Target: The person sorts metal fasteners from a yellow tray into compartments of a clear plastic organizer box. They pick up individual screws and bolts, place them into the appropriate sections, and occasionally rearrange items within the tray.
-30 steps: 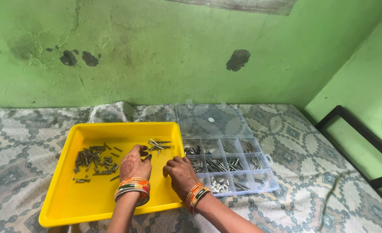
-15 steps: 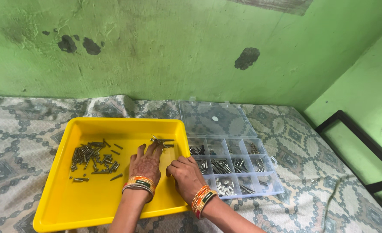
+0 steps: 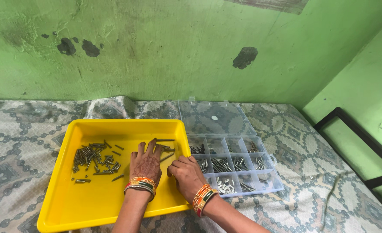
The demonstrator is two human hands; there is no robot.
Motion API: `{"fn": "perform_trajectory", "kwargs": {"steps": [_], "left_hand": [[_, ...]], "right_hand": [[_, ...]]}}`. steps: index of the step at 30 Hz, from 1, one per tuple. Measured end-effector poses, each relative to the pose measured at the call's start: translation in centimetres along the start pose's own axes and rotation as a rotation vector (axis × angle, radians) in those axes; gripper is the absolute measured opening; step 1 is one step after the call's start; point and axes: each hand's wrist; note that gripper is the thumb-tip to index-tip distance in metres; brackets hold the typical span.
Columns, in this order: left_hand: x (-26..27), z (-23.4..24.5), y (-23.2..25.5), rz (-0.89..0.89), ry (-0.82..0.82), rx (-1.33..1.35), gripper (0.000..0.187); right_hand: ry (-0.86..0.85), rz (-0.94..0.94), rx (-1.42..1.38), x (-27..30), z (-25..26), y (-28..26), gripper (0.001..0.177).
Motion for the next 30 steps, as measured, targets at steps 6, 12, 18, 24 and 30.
{"fn": "perform_trajectory", "kwargs": {"steps": [6, 12, 18, 24, 30], "left_hand": [[0.2, 0.1, -0.3, -0.008, -0.013, -0.007, 0.041], [-0.1, -0.3, -0.7, 0.024, 0.071, -0.004, 0.038], [-0.4, -0.7, -0.8, 0.066, 0.001, -0.021, 0.024], [-0.4, -0.9, -1.0, 0.071, -0.047, -0.081, 0.026], [-0.9, -0.4, -1.2, 0.103, -0.054, 0.003, 0.033]], "right_hand": [[-0.017, -0.03, 0.007, 0.0, -0.1, -0.1, 0.021], [-0.022, -0.043, 0.006, 0.0, 0.0, -0.2, 0.022], [-0.026, -0.051, 0.004, -0.1, 0.0, -0.1, 0.02], [-0.021, -0.057, 0.006, -0.1, -0.1, -0.1, 0.02], [-0.043, -0.058, 0.001, -0.2, 0.2, -0.1, 0.023]]}}
Point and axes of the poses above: each hand's wrist, its own x-axis away from the middle knuckle, its own z-axis out of the back of the hand, y = z × x, and after that the axes turned 11 degrees about z, right-handed
